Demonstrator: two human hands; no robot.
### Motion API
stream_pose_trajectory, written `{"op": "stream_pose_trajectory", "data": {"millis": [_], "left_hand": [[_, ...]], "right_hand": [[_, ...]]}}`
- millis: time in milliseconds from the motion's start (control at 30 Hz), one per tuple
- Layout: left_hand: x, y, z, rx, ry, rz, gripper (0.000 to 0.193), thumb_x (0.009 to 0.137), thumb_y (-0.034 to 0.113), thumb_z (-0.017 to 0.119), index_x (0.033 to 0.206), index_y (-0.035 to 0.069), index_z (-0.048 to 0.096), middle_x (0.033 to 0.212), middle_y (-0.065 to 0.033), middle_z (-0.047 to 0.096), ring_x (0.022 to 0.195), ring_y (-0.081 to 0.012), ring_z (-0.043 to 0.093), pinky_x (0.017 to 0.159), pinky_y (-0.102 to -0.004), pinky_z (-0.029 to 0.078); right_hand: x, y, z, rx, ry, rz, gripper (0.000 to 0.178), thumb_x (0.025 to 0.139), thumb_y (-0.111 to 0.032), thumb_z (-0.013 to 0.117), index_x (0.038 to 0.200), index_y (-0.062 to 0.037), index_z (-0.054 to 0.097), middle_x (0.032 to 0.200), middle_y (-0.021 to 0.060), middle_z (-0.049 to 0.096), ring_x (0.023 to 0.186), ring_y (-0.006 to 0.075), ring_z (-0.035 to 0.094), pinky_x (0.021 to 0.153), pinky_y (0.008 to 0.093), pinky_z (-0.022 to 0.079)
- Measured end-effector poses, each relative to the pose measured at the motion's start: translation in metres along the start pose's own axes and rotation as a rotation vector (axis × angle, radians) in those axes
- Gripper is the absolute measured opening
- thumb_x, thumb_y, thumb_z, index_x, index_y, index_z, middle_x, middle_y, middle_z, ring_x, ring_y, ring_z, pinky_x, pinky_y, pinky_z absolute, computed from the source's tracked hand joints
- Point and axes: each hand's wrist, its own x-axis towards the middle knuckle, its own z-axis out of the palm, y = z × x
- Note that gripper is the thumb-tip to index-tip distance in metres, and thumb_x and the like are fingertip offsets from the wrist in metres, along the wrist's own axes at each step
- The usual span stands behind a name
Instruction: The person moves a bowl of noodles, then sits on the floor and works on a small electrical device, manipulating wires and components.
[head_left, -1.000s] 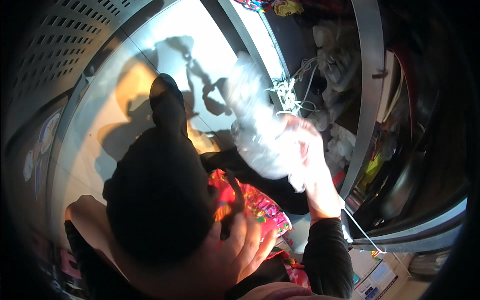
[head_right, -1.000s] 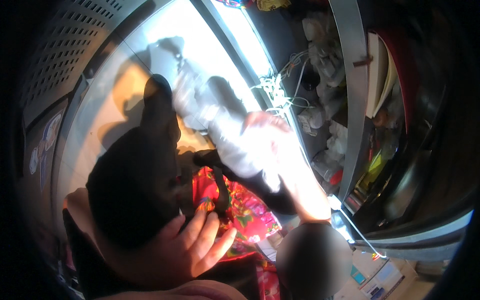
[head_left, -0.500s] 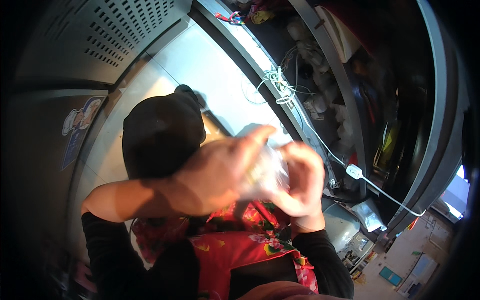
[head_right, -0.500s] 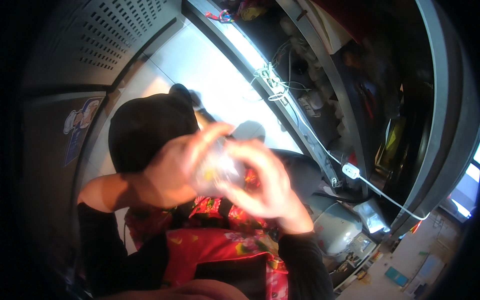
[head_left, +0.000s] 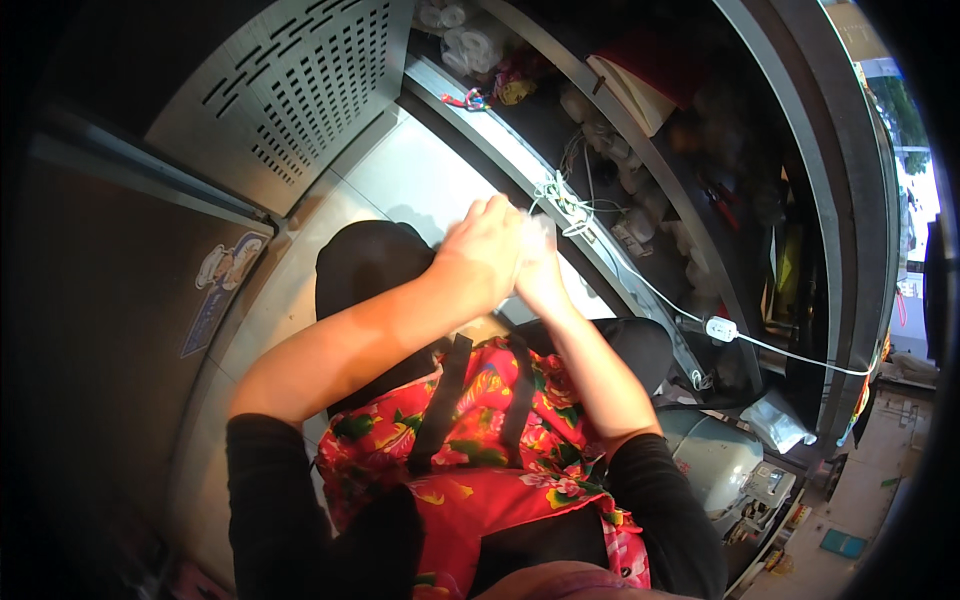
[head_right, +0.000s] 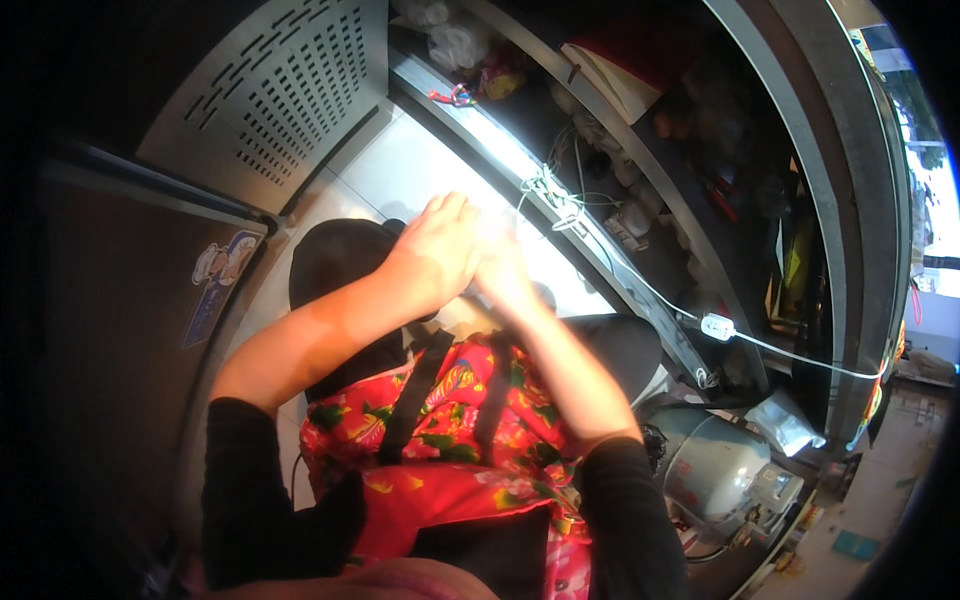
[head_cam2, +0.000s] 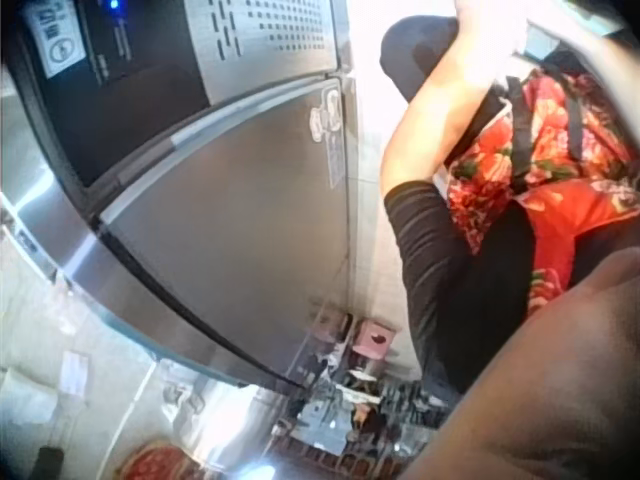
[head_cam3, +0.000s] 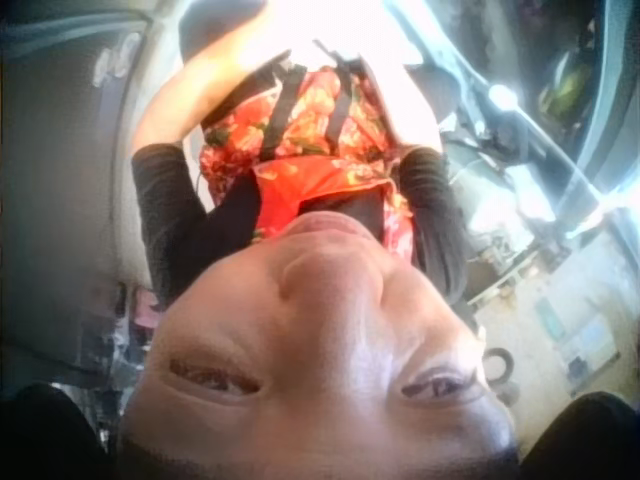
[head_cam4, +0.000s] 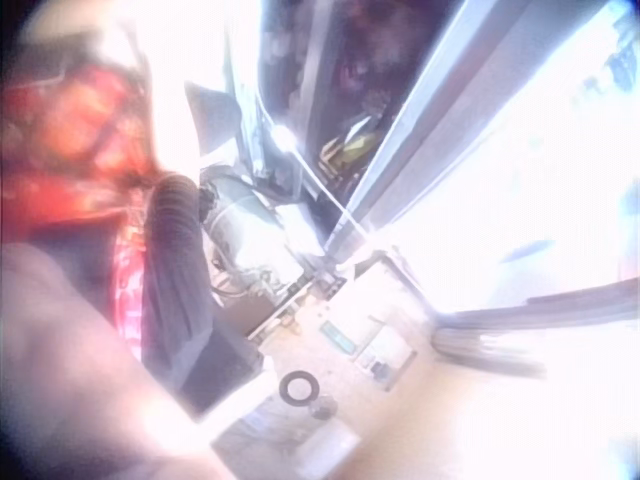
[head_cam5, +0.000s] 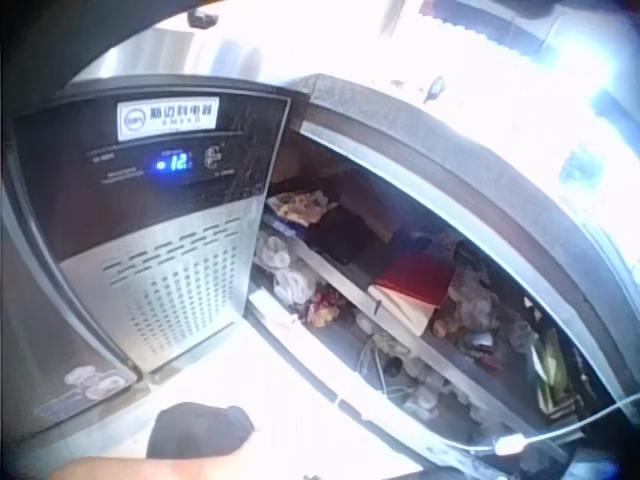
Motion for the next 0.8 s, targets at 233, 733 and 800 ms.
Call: {"op": "stream_pose_trajectory", "data": {"millis": [233, 733, 800], "left_hand": [[0.064, 0.014, 0.009, 0.368, 0.062, 0.092, 0.029, 0.076, 0.011, 0.062, 0.102, 0.001, 0.056, 0.099, -0.0152, 0.059, 0.090, -0.0280, 0.061, 0.076, -0.0389, 0.049], [0.075, 0.011, 0.021, 0.491, -0.327, 0.112, 0.028, 0.079, 0.016, 0.063, 0.105, 0.007, 0.060, 0.096, -0.0069, 0.062, 0.091, -0.0217, 0.061, 0.075, -0.0350, 0.046], [0.076, 0.008, 0.020, 0.461, -0.348, 0.076, 0.037, 0.074, 0.015, 0.066, 0.108, 0.004, 0.058, 0.095, -0.0098, 0.061, 0.093, -0.0245, 0.060, 0.077, -0.0353, 0.046]], "right_hand": [[0.119, 0.071, -0.040, 0.622, 0.173, 0.709, 0.026, 0.083, -0.010, 0.059, 0.106, 0.0015, 0.059, 0.102, 0.0146, 0.063, 0.086, 0.0262, 0.062, 0.075, 0.0380, 0.053], [0.375, 0.145, -0.070, 0.088, 0.486, 0.170, 0.031, 0.086, -0.020, 0.057, 0.110, 0.0009, 0.059, 0.110, 0.0214, 0.061, 0.104, 0.0371, 0.058, 0.094, 0.0441, 0.047], [0.349, 0.153, -0.065, -0.417, 0.518, -0.056, 0.034, 0.087, -0.021, 0.057, 0.112, 0.0011, 0.059, 0.112, 0.0223, 0.061, 0.107, 0.0379, 0.057, 0.095, 0.0439, 0.046]]}}
